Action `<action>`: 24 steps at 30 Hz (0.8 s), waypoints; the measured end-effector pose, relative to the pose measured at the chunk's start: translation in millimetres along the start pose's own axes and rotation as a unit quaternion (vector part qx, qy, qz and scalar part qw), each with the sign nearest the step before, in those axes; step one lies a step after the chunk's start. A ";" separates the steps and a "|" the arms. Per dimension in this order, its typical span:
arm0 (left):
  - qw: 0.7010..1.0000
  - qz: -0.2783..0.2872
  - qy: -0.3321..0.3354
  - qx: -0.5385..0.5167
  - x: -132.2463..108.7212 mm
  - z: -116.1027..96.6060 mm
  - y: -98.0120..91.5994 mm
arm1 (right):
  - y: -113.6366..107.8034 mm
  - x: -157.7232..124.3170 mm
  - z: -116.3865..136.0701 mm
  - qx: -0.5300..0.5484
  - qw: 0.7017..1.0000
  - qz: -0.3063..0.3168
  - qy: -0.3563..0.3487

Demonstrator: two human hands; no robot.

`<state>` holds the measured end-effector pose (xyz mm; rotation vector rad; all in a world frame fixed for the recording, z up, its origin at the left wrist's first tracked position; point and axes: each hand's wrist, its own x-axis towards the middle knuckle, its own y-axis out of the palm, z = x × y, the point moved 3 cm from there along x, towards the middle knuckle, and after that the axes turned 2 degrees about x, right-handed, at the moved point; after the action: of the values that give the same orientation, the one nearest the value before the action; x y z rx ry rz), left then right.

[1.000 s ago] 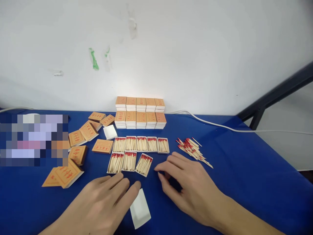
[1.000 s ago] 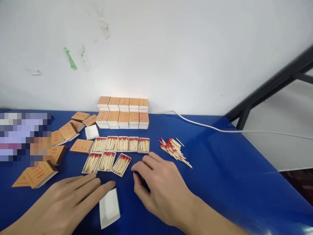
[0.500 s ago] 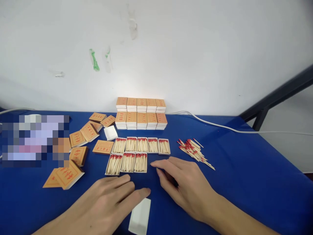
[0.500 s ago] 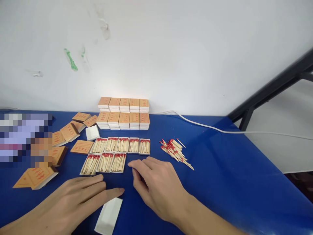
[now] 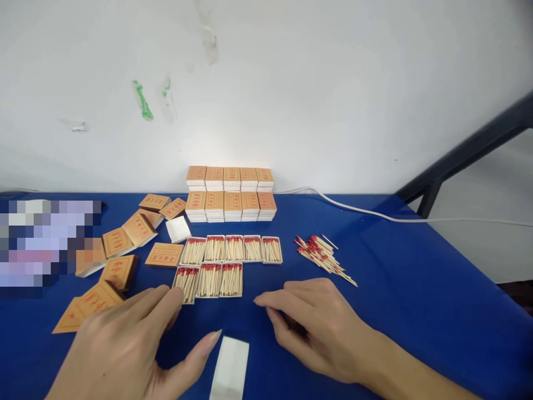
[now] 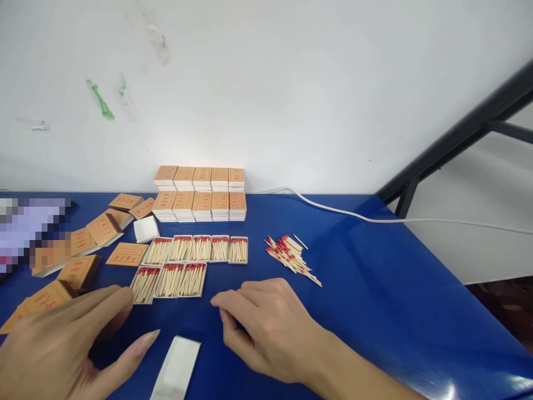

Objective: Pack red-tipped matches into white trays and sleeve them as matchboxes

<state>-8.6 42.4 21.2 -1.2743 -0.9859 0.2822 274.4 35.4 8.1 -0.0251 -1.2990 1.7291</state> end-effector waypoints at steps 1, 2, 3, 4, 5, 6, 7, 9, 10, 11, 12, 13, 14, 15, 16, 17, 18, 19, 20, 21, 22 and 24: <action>1.000 -0.001 0.010 -0.005 0.4 0.2 1.1 | 1.1 -0.6 0.0 -0.001 1.000 0.004 -0.001; 1.000 -0.002 0.017 -0.011 0.5 0.0 2.3 | 1.8 -1.0 0.0 -0.002 1.000 0.007 -0.002; 1.000 -0.004 0.022 -0.019 0.6 -0.7 3.5 | 2.3 -1.3 0.0 -0.002 1.000 0.007 -0.003; 0.999 -0.004 0.021 -0.026 0.7 -1.5 4.4 | 2.4 -1.5 -0.2 -0.003 1.000 0.006 -0.004; 0.999 -0.004 0.013 -0.033 1.0 -2.3 5.2 | 2.2 -1.5 -0.3 -0.003 1.000 0.004 -0.006; 0.999 -0.008 0.006 -0.041 1.4 -3.3 5.4 | 1.7 -1.4 -0.4 -0.003 1.000 0.002 -0.008; 0.999 -0.014 -0.004 -0.049 1.9 -4.1 5.1 | 0.8 -1.2 -0.5 -0.004 1.000 -0.001 -0.009; 0.998 -0.017 -0.009 -0.067 3.3 -6.3 4.2 | -1.7 -0.8 -0.5 -0.012 1.000 -0.006 -0.011; 0.997 -0.017 -0.010 -0.074 4.0 -7.3 3.7 | -3.1 -0.6 -0.5 -0.017 1.000 -0.006 -0.009; 0.996 -0.015 -0.011 -0.082 4.4 -8.1 3.3 | -4.4 -0.3 -0.5 -0.021 1.000 -0.004 -0.006; 0.996 -0.011 -0.015 -0.088 4.7 -8.6 3.2 | -5.7 0.1 -0.5 -0.025 1.000 -0.003 -0.003; 0.995 -0.009 -0.020 -0.093 4.7 -9.0 3.2 | -6.6 0.4 -0.4 -0.026 1.000 0.000 0.000; 0.995 -0.013 -0.023 -0.097 4.5 -9.4 3.1 | -7.3 0.8 -0.4 -0.027 1.000 0.002 0.002; 0.995 -0.021 -0.022 -0.100 4.2 -10.0 2.9 | -7.7 1.1 -0.5 -0.027 1.000 0.002 0.003; 0.994 -0.028 -0.013 -0.102 4.0 -11.0 2.8 | -7.9 1.3 -0.5 -0.026 1.000 0.002 0.002; 0.994 -0.034 -0.003 -0.103 4.0 -12.0 2.7 | -7.7 1.5 -0.7 -0.025 1.000 0.003 0.000; 0.994 -0.038 0.004 -0.103 4.2 -12.6 2.7 | -7.5 1.7 -0.9 -0.024 1.000 0.004 -0.001; 0.994 -0.038 0.006 -0.100 4.8 -12.7 2.7 | -7.4 1.8 -1.1 -0.022 1.000 0.003 -0.003; 0.995 -0.033 0.003 -0.097 5.7 -12.3 2.8 | -7.5 1.9 -1.4 -0.020 1.000 0.001 -0.004; 0.995 -0.031 -0.001 -0.094 6.8 -11.4 2.7 | -7.9 2.1 -1.8 -0.019 1.000 -0.001 -0.006; 0.995 -0.030 -0.003 -0.092 7.8 -10.3 2.6 | -8.5 2.2 -2.2 -0.019 1.000 -0.005 -0.005; 0.996 -0.026 0.007 -0.088 8.4 -8.3 3.1 | -10.1 2.7 -3.2 -0.019 1.000 -0.010 -0.001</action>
<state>3.5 43.6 22.6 -1.4060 -1.0471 0.1485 281.2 39.5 15.7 -0.0317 -1.3287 1.6887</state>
